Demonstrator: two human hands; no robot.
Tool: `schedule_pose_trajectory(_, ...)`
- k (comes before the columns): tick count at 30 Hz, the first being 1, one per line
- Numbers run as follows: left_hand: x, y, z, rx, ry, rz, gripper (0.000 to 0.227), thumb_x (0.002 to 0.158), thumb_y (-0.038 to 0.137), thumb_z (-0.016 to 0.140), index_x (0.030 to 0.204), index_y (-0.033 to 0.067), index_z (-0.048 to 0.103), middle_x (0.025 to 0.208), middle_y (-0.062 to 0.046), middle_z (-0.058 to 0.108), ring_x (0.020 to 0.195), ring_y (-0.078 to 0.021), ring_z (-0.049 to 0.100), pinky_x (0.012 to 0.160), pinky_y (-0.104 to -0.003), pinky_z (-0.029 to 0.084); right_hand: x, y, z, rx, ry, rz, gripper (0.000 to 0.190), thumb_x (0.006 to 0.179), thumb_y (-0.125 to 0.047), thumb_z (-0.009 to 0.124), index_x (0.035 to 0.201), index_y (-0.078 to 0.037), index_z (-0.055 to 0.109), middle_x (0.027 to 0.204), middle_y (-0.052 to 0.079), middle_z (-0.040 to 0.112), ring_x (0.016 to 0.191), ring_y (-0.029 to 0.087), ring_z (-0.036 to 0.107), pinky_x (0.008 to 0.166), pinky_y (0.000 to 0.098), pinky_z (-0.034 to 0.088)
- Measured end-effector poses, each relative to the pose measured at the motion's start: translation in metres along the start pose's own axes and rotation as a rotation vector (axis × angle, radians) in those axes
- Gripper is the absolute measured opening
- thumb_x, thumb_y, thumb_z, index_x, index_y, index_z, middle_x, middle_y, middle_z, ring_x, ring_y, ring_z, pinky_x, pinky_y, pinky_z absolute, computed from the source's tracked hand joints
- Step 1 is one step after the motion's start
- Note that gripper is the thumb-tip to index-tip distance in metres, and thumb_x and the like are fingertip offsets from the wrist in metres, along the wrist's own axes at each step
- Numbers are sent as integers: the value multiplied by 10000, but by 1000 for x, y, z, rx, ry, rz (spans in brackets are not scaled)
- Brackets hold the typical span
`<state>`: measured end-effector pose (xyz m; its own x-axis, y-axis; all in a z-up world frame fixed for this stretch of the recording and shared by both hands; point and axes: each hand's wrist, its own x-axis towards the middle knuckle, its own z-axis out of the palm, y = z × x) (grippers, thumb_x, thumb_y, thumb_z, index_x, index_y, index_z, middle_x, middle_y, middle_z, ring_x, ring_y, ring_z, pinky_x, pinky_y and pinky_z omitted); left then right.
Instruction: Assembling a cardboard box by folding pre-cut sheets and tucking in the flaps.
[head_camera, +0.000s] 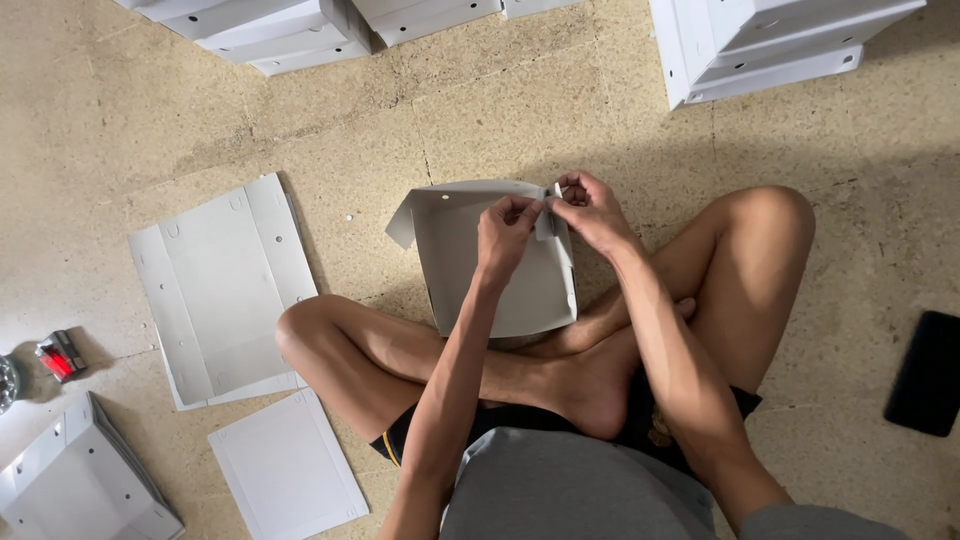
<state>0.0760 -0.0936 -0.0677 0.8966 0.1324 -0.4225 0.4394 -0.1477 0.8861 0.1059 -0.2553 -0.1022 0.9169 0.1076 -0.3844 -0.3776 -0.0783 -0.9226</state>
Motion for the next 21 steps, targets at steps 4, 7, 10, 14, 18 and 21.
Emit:
schedule_pose_trajectory(4,8,-9,2,41,-1,0,196,937,275,717,980,86,749,815,-44,701,753,-126,632,687,-301,545,-5,-8,0,32,-6,19,289,800,-185,731,1070,-156,631,722,-52,604,651,21,571,545,178,479)
schedule_pose_trajectory(7,7,-7,3,44,-9,6,191,943,275,710,980,91,748,802,-38,694,753,-120,628,679,-292,535,-6,-8,-1,-15,2,19,284,793,-186,715,1066,-169,638,727,-65,591,667,16,562,595,170,454)
schedule_pose_trajectory(10,6,-8,2,14,-33,-10,196,934,287,717,961,95,746,801,-36,696,755,-119,639,684,-277,531,-1,0,-1,-34,-3,16,292,788,-184,723,1068,-175,638,728,-64,594,675,21,562,598,177,438)
schedule_pose_trajectory(14,1,-1,5,17,-23,-10,203,936,286,712,965,88,745,821,-45,691,770,-131,627,705,-296,526,5,4,0,-68,-1,23,307,781,-213,758,1063,-191,640,727,-64,618,677,25,588,618,184,459)
schedule_pose_trajectory(18,-3,-1,7,9,-4,-12,223,974,255,667,1008,49,745,864,-92,700,802,-155,625,737,-323,532,6,6,0,-43,12,30,317,769,-208,768,1058,-174,641,720,-44,607,665,40,589,597,193,494)
schedule_pose_trajectory(21,-3,0,10,117,33,55,225,958,248,683,1027,47,754,900,-134,737,870,-205,690,755,-364,543,2,-3,0,-19,14,25,295,785,-167,734,1064,-153,639,728,-38,595,674,51,586,596,199,497)
